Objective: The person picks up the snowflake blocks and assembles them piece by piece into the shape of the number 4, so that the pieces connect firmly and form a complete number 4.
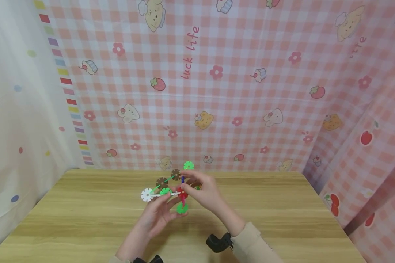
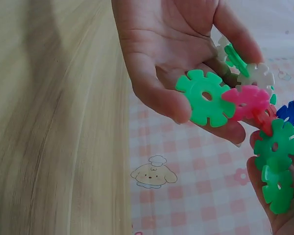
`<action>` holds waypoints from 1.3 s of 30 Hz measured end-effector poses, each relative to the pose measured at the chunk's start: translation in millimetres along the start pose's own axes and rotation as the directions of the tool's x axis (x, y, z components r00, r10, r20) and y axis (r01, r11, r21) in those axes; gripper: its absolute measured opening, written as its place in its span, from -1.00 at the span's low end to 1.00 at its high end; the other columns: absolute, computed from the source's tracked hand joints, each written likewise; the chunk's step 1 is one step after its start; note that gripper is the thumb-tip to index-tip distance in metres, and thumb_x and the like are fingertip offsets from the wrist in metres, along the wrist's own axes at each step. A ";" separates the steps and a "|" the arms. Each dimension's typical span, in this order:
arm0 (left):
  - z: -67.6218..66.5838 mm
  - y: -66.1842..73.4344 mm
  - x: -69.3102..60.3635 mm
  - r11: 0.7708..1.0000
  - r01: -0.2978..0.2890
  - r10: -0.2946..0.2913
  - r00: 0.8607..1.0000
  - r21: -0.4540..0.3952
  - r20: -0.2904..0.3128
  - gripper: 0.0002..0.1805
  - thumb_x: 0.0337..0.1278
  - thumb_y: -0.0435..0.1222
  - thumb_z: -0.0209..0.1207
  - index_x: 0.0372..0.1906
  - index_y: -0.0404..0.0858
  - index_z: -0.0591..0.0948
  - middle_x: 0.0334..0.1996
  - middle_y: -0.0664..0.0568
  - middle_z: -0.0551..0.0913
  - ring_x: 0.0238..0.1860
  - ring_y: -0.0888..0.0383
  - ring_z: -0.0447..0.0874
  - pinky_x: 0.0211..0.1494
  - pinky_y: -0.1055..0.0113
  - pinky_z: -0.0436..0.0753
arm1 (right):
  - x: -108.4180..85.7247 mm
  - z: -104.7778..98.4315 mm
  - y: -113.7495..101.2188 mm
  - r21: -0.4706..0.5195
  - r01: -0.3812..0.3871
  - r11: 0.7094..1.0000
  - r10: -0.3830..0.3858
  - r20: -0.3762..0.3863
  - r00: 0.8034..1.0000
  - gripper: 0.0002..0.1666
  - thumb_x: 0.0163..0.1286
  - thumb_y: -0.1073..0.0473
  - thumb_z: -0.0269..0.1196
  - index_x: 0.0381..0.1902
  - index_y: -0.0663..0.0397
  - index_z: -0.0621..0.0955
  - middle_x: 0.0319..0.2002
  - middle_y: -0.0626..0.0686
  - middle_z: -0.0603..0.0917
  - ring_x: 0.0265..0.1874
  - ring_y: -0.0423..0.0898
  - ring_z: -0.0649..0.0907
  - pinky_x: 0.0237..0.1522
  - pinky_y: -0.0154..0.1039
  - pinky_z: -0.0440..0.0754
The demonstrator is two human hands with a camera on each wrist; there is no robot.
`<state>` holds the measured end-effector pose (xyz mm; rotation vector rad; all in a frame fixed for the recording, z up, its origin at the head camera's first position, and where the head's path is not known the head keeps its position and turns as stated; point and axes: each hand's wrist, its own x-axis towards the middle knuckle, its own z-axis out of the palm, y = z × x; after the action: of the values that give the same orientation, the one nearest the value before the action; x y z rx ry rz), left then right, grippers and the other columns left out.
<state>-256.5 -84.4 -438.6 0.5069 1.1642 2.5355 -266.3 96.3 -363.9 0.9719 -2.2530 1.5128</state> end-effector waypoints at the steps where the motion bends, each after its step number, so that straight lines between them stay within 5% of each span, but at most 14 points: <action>1: 0.2 0.0 0.1 1.000 0.000 0.000 1.000 0.000 -0.006 -0.75 0.46 -0.32 -0.12 -0.07 -0.08 0.59 0.22 0.03 0.53 0.27 -0.07 0.39 0.16 -0.35 0.32 | -0.2 0.4 1.9 -0.010 0.024 1.000 -0.024 0.001 1.000 -0.67 0.26 0.47 0.25 0.01 0.40 0.59 -0.18 0.25 0.70 -0.32 0.09 0.69 -0.26 -0.08 0.66; 8: 0.9 0.0 0.1 1.000 -0.003 0.003 1.000 0.006 -0.026 -0.76 0.46 -0.31 -0.11 -0.07 -0.07 0.58 0.25 0.00 0.49 0.26 -0.10 0.37 0.11 -0.28 0.43 | -1.8 -2.3 36.7 -0.048 0.190 0.981 -0.185 0.094 0.978 -0.47 0.13 0.58 0.25 0.11 0.31 0.55 -0.01 0.23 0.65 -0.21 0.07 0.69 -0.25 0.01 0.67; 15: 1.5 0.2 -0.2 1.000 -0.005 0.005 0.999 0.000 -0.044 -0.76 0.46 -0.33 -0.12 -0.15 -0.09 0.58 0.28 -0.05 0.44 0.25 -0.12 0.38 0.10 -0.27 0.45 | -1.7 -8.1 45.7 -0.086 0.311 0.947 -0.289 0.203 0.935 -0.23 0.02 0.54 0.38 0.24 0.17 0.46 0.06 0.08 0.62 -0.09 -0.02 0.64 -0.07 0.02 0.62; 26: 1.6 0.1 -0.7 1.000 0.012 -0.012 1.000 -0.025 -0.012 -0.73 0.49 -0.30 -0.16 -0.11 -0.08 0.58 0.28 -0.01 0.44 0.27 -0.09 0.37 0.12 -0.22 0.46 | -2.8 -4.9 48.8 -0.143 0.379 0.914 -0.359 0.151 0.921 -0.25 -0.14 0.58 0.47 0.10 0.45 0.48 -0.06 0.30 0.64 -0.26 0.12 0.71 -0.22 -0.04 0.68; 39: 2.6 -0.1 -1.1 0.998 0.024 -0.027 0.998 -0.055 -0.050 -0.76 0.48 -0.30 -0.13 -0.11 -0.09 0.58 0.32 -0.02 0.42 0.26 -0.10 0.39 0.11 -0.20 0.48 | -3.9 -5.3 50.2 -0.148 0.416 0.897 -0.399 0.133 0.907 -0.20 -0.09 0.51 0.48 0.17 0.38 0.47 -0.04 0.24 0.65 -0.19 0.08 0.71 -0.16 -0.09 0.68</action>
<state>-254.4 -83.1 -437.2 0.4138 1.1086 2.5642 -297.0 114.3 -400.0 1.3852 -2.0284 1.0899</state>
